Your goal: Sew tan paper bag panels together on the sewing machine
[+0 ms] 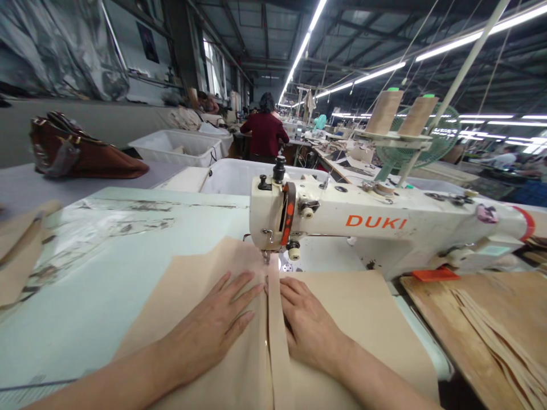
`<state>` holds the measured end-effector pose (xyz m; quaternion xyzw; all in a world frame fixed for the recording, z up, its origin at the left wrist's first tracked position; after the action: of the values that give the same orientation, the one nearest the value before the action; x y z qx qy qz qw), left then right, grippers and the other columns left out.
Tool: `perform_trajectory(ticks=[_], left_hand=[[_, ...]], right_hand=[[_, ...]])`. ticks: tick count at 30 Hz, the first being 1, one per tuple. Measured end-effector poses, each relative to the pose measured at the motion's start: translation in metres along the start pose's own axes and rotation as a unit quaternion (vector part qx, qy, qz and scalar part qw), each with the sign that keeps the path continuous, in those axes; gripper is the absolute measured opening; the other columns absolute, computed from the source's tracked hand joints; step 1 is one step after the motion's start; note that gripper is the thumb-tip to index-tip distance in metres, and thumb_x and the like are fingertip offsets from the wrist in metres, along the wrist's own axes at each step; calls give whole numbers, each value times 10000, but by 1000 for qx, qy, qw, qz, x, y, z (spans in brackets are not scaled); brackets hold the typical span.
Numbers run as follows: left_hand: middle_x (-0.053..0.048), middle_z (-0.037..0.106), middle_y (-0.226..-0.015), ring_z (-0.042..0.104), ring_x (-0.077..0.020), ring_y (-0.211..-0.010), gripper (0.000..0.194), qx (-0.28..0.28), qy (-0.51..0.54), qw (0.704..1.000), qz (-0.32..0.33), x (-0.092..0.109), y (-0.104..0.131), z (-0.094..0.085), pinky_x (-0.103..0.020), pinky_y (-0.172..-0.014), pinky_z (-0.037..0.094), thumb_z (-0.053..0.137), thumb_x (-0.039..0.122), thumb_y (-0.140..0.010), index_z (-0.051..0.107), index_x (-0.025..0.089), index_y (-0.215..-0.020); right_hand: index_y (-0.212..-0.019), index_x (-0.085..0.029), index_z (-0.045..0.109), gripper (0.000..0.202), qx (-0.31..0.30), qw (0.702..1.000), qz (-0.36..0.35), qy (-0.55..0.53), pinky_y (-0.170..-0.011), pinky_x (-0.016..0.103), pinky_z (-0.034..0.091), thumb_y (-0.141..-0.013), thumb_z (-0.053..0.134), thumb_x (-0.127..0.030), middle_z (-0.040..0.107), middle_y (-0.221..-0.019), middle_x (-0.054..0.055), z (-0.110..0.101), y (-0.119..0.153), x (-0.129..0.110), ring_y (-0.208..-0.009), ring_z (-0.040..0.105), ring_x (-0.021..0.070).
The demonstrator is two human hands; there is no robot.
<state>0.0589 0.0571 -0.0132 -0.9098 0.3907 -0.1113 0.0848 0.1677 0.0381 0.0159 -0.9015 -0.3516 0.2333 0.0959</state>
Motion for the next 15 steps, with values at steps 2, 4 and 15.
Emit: perform_trajectory(ticks=[2, 4, 15], left_hand=[[-39, 347, -1533, 329, -260, -1398, 469, 18, -1, 1000, 1, 3, -1, -5, -536, -1155, 289, 415, 329, -1047, 332, 277, -1506], [-49, 391, -1506, 372, -271, -1370, 470, 29, -3, 1000, 2, 7, -2, -8, -545, -1151, 291, 432, 331, -1037, 357, 261, -1496], [-76, 369, -1521, 395, -274, -1360, 627, 45, -72, 996, 37, 17, 1, -4, -524, -1177, 214, 477, 513, -1008, 295, 199, -1519]], right_hand=[[-1160, -190, 619, 299, 1, 1000, 2, -7, -1138, 395, 298, -883, 530, -123, 554, -1263, 76, -1, 0, 1, -1235, 419, 231], [-1110, -189, 631, 276, 4, 1000, 6, -26, -1112, 378, 336, -877, 514, -98, 576, -1212, 69, -4, -2, 4, -1207, 445, 222], [-1262, -153, 521, 395, 8, 999, 6, 32, -1118, 449, 297, -884, 421, -93, 511, -1336, 95, -11, -19, 14, -1257, 428, 235]])
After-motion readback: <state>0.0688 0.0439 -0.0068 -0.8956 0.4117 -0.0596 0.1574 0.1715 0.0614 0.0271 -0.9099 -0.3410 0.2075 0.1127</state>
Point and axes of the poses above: each hand's wrist, its own y-axis away from the middle knuckle, its own z-axis out of the palm, x = y × z, the point moved 10 cm from there along -y, towards the middle knuckle
